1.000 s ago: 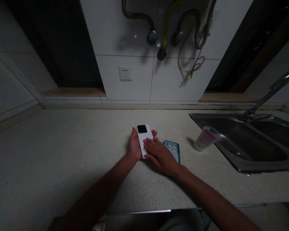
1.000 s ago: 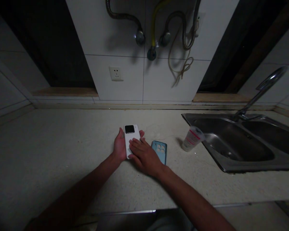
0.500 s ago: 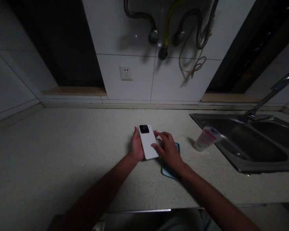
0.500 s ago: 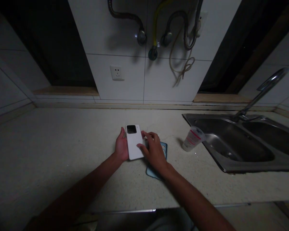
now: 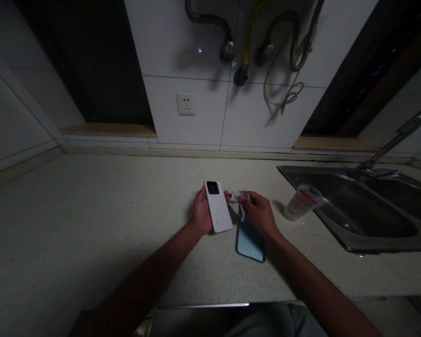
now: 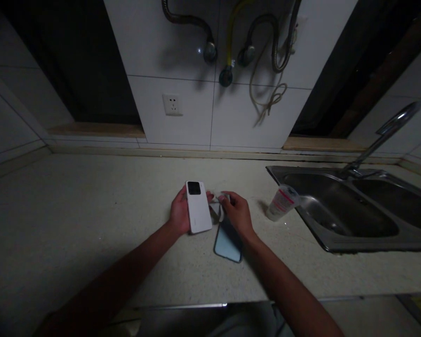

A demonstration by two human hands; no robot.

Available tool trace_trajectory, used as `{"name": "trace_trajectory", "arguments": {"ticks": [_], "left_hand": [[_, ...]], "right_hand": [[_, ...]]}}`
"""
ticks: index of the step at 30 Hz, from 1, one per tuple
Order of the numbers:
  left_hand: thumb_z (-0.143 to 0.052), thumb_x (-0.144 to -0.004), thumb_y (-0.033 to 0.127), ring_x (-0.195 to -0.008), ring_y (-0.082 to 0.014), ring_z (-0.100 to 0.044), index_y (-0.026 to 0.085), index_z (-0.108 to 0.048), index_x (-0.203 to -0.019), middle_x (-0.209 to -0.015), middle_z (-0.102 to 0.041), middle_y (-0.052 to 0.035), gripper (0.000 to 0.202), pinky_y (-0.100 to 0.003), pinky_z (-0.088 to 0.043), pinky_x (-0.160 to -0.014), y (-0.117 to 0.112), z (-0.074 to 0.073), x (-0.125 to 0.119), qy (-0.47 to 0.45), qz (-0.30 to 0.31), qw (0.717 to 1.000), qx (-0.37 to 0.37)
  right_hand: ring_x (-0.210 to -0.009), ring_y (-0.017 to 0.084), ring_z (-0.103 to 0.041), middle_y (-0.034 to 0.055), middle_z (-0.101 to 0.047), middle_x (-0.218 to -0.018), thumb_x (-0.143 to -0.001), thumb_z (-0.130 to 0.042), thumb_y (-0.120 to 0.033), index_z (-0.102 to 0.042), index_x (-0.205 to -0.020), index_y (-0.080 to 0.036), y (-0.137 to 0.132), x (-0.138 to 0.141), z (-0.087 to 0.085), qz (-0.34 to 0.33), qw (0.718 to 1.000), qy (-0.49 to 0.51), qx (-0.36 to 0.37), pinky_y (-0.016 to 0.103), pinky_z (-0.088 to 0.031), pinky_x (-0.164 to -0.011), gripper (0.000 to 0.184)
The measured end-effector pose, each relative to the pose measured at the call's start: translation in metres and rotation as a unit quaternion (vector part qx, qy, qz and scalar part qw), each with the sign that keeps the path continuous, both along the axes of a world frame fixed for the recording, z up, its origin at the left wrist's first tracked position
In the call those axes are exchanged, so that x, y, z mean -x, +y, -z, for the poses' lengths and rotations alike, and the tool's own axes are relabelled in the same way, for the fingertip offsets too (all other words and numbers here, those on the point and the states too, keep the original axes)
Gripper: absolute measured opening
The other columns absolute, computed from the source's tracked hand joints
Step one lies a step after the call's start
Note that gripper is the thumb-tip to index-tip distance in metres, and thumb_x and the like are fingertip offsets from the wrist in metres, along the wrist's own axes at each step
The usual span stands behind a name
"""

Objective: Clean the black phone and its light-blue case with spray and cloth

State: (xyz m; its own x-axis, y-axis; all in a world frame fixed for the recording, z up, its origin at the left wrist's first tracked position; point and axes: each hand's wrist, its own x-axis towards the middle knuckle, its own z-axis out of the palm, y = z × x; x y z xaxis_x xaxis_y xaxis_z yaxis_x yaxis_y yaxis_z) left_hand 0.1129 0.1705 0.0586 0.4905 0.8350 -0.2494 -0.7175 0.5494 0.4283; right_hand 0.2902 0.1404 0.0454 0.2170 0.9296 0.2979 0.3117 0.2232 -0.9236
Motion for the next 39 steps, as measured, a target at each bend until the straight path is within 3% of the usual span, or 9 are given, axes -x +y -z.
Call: {"name": "trace_trajectory", "arguments": {"ticks": [6,12,17,20,23,26,31,34,39], "left_hand": [[-0.045,-0.097,0.047,-0.085,-0.0265,-0.072,0.012,-0.07,-0.098,-0.09,-0.074,-0.0142,0.043,-0.042,-0.056,-0.084,-0.012,-0.001,-0.01,-0.007,0.026,1.0,0.006],[-0.048,-0.096,0.051,-0.094,-0.0267,-0.071,0.01,-0.069,-0.098,-0.092,-0.073,-0.0149,0.046,-0.041,-0.052,-0.094,-0.015,-0.001,-0.013,-0.019,0.044,0.997,0.054],[-0.052,-0.094,0.055,-0.083,-0.0221,-0.072,0.009,-0.069,-0.095,-0.087,-0.073,-0.0143,0.049,-0.032,-0.055,-0.084,-0.01,0.003,-0.008,0.008,0.041,0.997,0.059],[-0.051,-0.094,0.054,-0.081,-0.0207,-0.071,0.01,-0.069,-0.094,-0.086,-0.073,-0.0131,0.048,-0.03,-0.056,-0.079,-0.008,0.004,-0.008,0.034,0.027,0.998,0.047],[-0.05,-0.095,0.053,-0.078,-0.0205,-0.071,0.008,-0.069,-0.094,-0.085,-0.072,-0.0144,0.049,-0.029,-0.056,-0.076,-0.008,0.004,-0.009,0.046,0.04,0.998,0.033],[-0.052,-0.095,0.048,-0.073,-0.0202,-0.069,0.007,-0.069,-0.092,-0.081,-0.071,-0.0135,0.045,-0.03,-0.056,-0.073,-0.008,0.004,-0.01,0.022,0.058,0.998,0.005],[-0.065,-0.089,0.033,-0.063,-0.0156,-0.064,0.013,-0.068,-0.091,-0.074,-0.068,-0.0045,0.02,-0.031,-0.056,-0.07,-0.008,0.005,-0.01,0.024,0.032,0.999,-0.032],[-0.073,-0.083,0.034,-0.068,-0.0168,-0.066,0.014,-0.068,-0.094,-0.08,-0.07,-0.0057,0.024,-0.03,-0.055,-0.067,-0.008,0.008,-0.011,0.028,0.024,0.999,-0.039],[-0.084,-0.072,0.04,-0.08,-0.0207,-0.069,0.01,-0.068,-0.089,-0.086,-0.072,-0.0111,0.038,-0.034,-0.054,-0.082,-0.004,0.015,-0.013,0.05,0.0,0.996,-0.071]], "right_hand": [[-0.103,0.025,-0.071,0.0096,-0.073,-0.118,-0.096,-0.053,-0.041,-0.067,-0.126,-0.021,-0.009,0.013,0.001,-0.025,0.992,-0.077,-0.093,0.043,-0.058,-0.091,0.039],[-0.144,0.022,-0.039,0.0086,-0.046,-0.152,-0.1,-0.046,-0.024,-0.051,-0.144,-0.025,-0.023,0.033,0.0,-0.204,0.913,-0.272,-0.224,0.049,-0.038,-0.118,0.044],[-0.139,0.022,-0.047,0.0108,-0.062,-0.139,-0.099,-0.048,-0.02,-0.055,-0.14,-0.021,-0.029,0.03,-0.012,-0.274,0.868,-0.295,-0.291,0.046,-0.048,-0.11,0.041],[-0.117,0.021,-0.066,0.0097,-0.075,-0.113,-0.096,-0.053,-0.017,-0.067,-0.122,-0.02,-0.032,0.027,-0.019,-0.293,0.862,-0.263,-0.319,0.04,-0.055,-0.1,0.03],[-0.103,0.021,-0.071,0.009,-0.077,-0.1,-0.094,-0.054,-0.014,-0.07,-0.111,-0.019,-0.034,0.025,-0.023,-0.269,0.872,-0.236,-0.333,0.039,-0.056,-0.093,0.024],[-0.101,0.022,-0.071,0.0072,-0.077,-0.099,-0.096,-0.052,-0.017,-0.071,-0.106,-0.022,-0.034,0.023,-0.023,-0.204,0.916,-0.172,-0.3,0.04,-0.055,-0.094,0.022],[-0.099,0.022,-0.07,0.0061,-0.076,-0.103,-0.099,-0.05,-0.036,-0.073,-0.103,-0.024,-0.032,0.024,-0.023,-0.075,0.988,-0.01,-0.134,0.038,-0.054,-0.089,0.026],[-0.104,0.023,-0.068,0.0065,-0.075,-0.107,-0.097,-0.052,-0.045,-0.074,-0.102,-0.023,-0.029,0.028,-0.022,-0.06,0.994,0.058,-0.066,0.039,-0.051,-0.096,0.032],[-0.097,0.027,-0.071,0.0069,-0.076,-0.105,-0.092,-0.055,-0.056,-0.073,-0.108,-0.022,-0.03,0.035,-0.02,-0.077,0.978,0.187,0.048,0.043,-0.055,-0.091,0.042]]}}
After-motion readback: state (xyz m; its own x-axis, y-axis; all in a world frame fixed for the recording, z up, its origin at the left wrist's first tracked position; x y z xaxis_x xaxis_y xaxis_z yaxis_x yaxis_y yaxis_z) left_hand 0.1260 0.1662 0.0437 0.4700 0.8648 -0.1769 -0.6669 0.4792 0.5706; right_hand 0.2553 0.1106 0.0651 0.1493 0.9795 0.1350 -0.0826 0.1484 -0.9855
